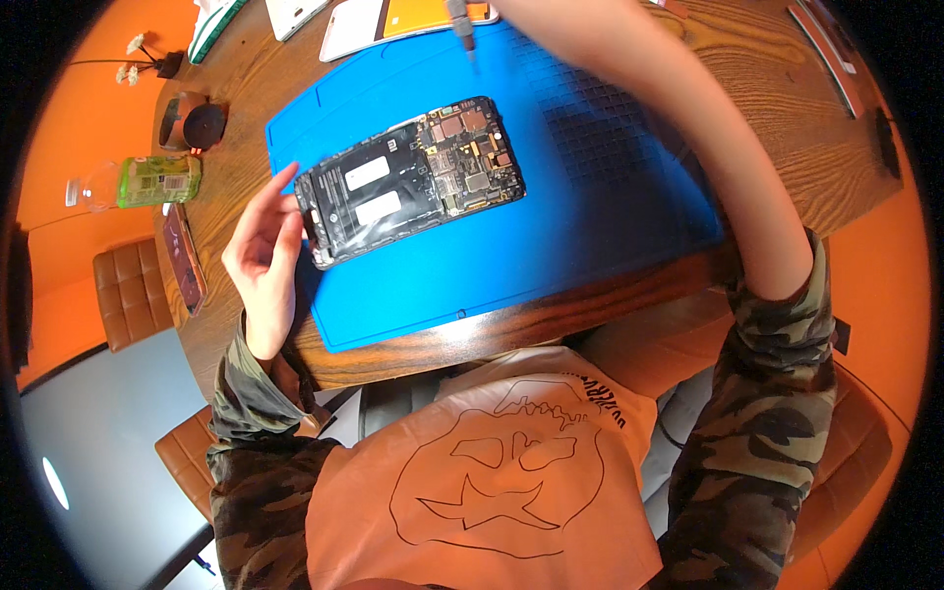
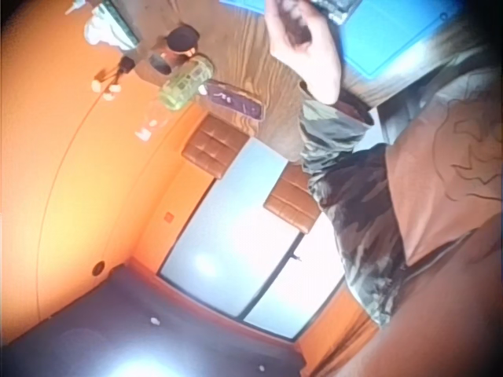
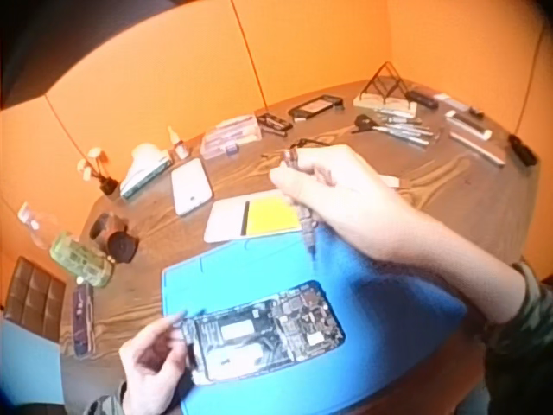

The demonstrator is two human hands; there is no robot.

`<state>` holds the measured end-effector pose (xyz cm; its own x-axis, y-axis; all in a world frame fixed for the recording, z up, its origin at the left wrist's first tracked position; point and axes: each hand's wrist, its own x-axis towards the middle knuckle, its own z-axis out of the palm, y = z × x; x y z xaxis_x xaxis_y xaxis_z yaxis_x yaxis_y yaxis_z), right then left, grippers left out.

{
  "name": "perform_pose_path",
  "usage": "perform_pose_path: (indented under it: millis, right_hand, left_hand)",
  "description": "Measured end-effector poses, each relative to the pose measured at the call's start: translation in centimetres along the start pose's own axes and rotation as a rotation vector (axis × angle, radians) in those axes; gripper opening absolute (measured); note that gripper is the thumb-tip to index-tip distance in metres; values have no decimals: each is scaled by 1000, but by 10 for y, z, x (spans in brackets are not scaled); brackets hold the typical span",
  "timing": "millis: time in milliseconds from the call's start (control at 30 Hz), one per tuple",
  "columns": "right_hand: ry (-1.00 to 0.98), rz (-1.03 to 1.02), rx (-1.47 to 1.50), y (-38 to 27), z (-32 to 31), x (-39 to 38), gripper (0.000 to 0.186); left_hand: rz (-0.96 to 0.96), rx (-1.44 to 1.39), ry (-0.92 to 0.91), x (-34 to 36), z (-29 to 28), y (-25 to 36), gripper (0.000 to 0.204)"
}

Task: The person disassembles a smartphone on a blue mat, using a screwdriver to remove screws and a prying tool to separate the back cover. They handle the battery and internal components, then reassemble the phone by aligning and snapping the back cover into place.

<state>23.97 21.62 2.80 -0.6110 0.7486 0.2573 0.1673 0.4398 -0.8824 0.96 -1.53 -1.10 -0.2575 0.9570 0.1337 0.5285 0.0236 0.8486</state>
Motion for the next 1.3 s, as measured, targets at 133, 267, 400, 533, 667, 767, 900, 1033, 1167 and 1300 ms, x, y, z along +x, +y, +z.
perform_pose_path:
  millis: [133,267,400,533,667,767,900,1033,1167,1300]
  right_hand:
    - [-20,-151,90,0,28,-10,24]
    - [-56,-320,87,11,33,-12,23]
    - [-40,-361,74,21,32,-10,22]
    - [-48,-404,3,26,33,-8,23]
    - [-47,-413,20,28,33,-11,23]
    - [-44,-503,32,26,32,-13,22]
    - [-33,-559,29,21,28,-18,20]
    - [-68,-551,-34,22,27,-18,20]
    - [-42,-652,-49,25,30,-15,20]
    - [-52,-536,-28,24,29,-17,20]
  left_hand:
    - [334,520,98,4,-10,-2,56]
    - [329,457,-121,10,-8,-13,94]
    - [370,595,-236,11,-2,-17,111]
    - [363,590,-250,11,-2,-14,112]
    - [367,610,-254,11,-1,-13,110]
    - [371,617,-255,10,0,-14,109]
    - [386,631,-256,10,1,-13,107]
    - [369,621,-256,10,0,-12,107]
    - [337,543,-242,9,2,-12,105]
    - [296,423,-215,8,2,-12,105]
